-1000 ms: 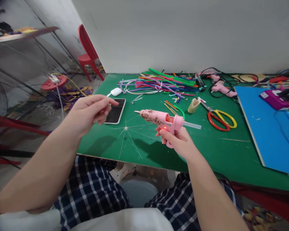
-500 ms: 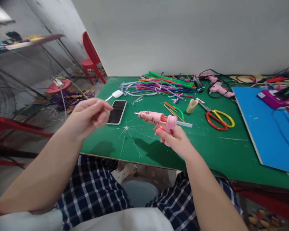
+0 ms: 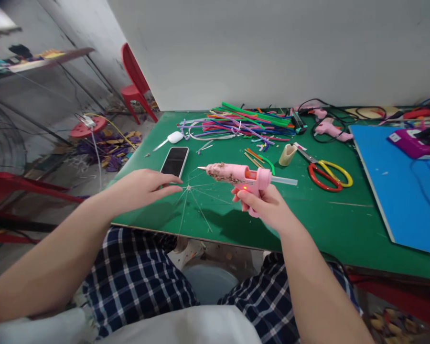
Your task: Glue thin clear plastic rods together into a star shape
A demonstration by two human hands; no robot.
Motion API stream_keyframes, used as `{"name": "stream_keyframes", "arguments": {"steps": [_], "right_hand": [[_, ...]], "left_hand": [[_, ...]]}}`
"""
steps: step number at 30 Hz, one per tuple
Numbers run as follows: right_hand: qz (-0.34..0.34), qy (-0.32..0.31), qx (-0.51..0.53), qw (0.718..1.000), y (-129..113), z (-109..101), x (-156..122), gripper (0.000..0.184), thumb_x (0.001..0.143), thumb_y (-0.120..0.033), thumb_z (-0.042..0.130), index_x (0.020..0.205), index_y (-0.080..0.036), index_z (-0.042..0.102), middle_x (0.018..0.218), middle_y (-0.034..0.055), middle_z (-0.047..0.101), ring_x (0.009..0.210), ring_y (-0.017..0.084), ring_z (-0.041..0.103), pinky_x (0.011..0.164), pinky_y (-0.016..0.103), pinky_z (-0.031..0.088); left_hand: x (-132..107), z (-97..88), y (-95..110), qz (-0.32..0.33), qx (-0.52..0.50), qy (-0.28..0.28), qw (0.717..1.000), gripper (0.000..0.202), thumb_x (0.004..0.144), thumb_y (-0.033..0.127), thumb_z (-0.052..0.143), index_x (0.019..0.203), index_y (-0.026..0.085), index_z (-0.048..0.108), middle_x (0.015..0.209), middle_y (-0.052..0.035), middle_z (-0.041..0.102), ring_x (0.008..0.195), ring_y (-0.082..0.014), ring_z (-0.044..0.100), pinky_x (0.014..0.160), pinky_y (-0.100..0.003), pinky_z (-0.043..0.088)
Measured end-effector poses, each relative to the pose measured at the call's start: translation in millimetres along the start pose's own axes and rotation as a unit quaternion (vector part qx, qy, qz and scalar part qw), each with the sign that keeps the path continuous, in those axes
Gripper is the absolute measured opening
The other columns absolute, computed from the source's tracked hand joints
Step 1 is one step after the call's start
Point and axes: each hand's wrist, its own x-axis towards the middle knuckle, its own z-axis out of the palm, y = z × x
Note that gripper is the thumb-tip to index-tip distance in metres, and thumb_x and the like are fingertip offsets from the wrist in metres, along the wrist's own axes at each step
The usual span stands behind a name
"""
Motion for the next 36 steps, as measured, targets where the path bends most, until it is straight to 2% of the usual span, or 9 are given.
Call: {"name": "stream_keyframes", "arguments": {"steps": [4, 9, 13, 16, 20, 25, 27, 32, 36], "right_hand": [[0.001, 0.003, -0.002, 1.0, 2, -1, 1, 0.036, 0.075, -0.049, 0.064, 0.091, -0.017, 0.065, 0.074, 0.005, 0.064, 0.053, 0.012, 0.053, 0.039, 0.022, 0.036], [0.01, -0.011, -0.023, 1.0, 3, -2, 3, 0.035, 0.072, -0.049, 0.066, 0.085, -0.016, 0.064, 0.073, 0.0048, 0.064, 0.054, 0.012, 0.053, 0.039, 0.021, 0.035], [0.024, -0.043, -0.08, 0.996, 1, 1, 2, 0.036, 0.076, -0.047, 0.062, 0.092, -0.015, 0.065, 0.075, 0.0049, 0.063, 0.055, 0.011, 0.051, 0.04, 0.02, 0.034], [0.015, -0.067, -0.125, 0.99, -3, 3, 1, 0.036, 0.079, -0.045, 0.06, 0.099, -0.016, 0.065, 0.073, 0.0033, 0.061, 0.054, 0.01, 0.049, 0.042, 0.02, 0.034], [-0.021, -0.094, -0.13, 0.987, -5, 5, 1, 0.036, 0.084, -0.042, 0.057, 0.111, -0.019, 0.063, 0.068, 0.0009, 0.057, 0.053, 0.01, 0.046, 0.041, 0.019, 0.034], [-0.041, -0.103, -0.121, 0.987, -4, 4, 2, 0.039, 0.085, -0.041, 0.056, 0.12, -0.025, 0.06, 0.065, -0.0002, 0.056, 0.051, 0.01, 0.045, 0.04, 0.019, 0.034], [-0.039, -0.102, -0.113, 0.988, -3, 3, 2, 0.039, 0.084, -0.042, 0.058, 0.119, -0.026, 0.06, 0.066, 0.0003, 0.057, 0.05, 0.01, 0.045, 0.04, 0.019, 0.034], [0.011, -0.078, -0.058, 0.995, -2, 2, -1, 0.048, 0.078, -0.046, 0.063, 0.119, -0.022, 0.059, 0.076, 0.0036, 0.065, 0.055, 0.011, 0.052, 0.039, 0.02, 0.034], [-0.012, -0.015, 0.013, 1.0, -2, -4, -2, 0.04, 0.072, -0.052, 0.066, 0.096, -0.02, 0.067, 0.074, 0.0045, 0.066, 0.053, 0.013, 0.055, 0.041, 0.023, 0.038]], "left_hand": [[-3, -6.6, -6, 0.013, -0.054, -0.02, 0.998, 0.039, 0.085, 0.052, 0.046, 0.072, 0.023, 0.069, 0.061, 0.0, 0.063, 0.056, -0.0154, 0.054, 0.055, -0.025, 0.036], [-3, -10.6, -3, 0.004, -0.235, 0.016, 0.972, 0.034, 0.085, 0.045, 0.05, 0.07, 0.02, 0.067, 0.055, 0.0024, 0.055, 0.051, -0.0105, 0.047, 0.048, -0.022, 0.033], [2, -3.0, 0, 0.037, -0.383, 0.1, 0.918, 0.026, 0.086, 0.04, 0.052, 0.083, 0.02, 0.068, 0.092, -0.0034, 0.065, 0.073, -0.0123, 0.056, 0.063, -0.023, 0.044], [7, 4.1, 3, 0.061, -0.458, 0.13, 0.877, 0.025, 0.088, 0.04, 0.051, 0.092, 0.022, 0.068, 0.118, -0.0068, 0.061, 0.092, -0.0154, 0.058, 0.072, -0.024, 0.046], [11, 7.4, 9, 0.089, -0.548, 0.152, 0.818, 0.029, 0.088, 0.043, 0.052, 0.097, 0.022, 0.069, 0.123, -0.0083, 0.061, 0.118, -0.0235, 0.052, 0.093, -0.035, 0.045], [15, 6.4, 13, 0.12, -0.616, 0.178, 0.758, 0.034, 0.09, 0.046, 0.047, 0.11, 0.025, 0.064, 0.129, -0.0064, 0.058, 0.126, -0.0257, 0.047, 0.104, -0.047, 0.037], [15, 6.9, 12, 0.126, -0.581, 0.202, 0.778, 0.034, 0.088, 0.045, 0.051, 0.116, 0.028, 0.061, 0.134, -0.005, 0.054, 0.129, -0.0256, 0.044, 0.105, -0.046, 0.036], [15, 6.2, 4, 0.135, -0.204, 0.195, 0.95, 0.054, 0.078, 0.045, 0.065, 0.126, 0.026, 0.053, 0.137, -0.0072, 0.051, 0.133, -0.0282, 0.038, 0.11, -0.045, 0.028], [16, 0.2, -5, 0.104, 0.028, 0.129, 0.986, 0.043, 0.086, 0.052, 0.046, 0.104, 0.02, 0.068, 0.101, -0.0112, 0.07, 0.107, -0.0305, 0.057, 0.095, -0.046, 0.038]]}}
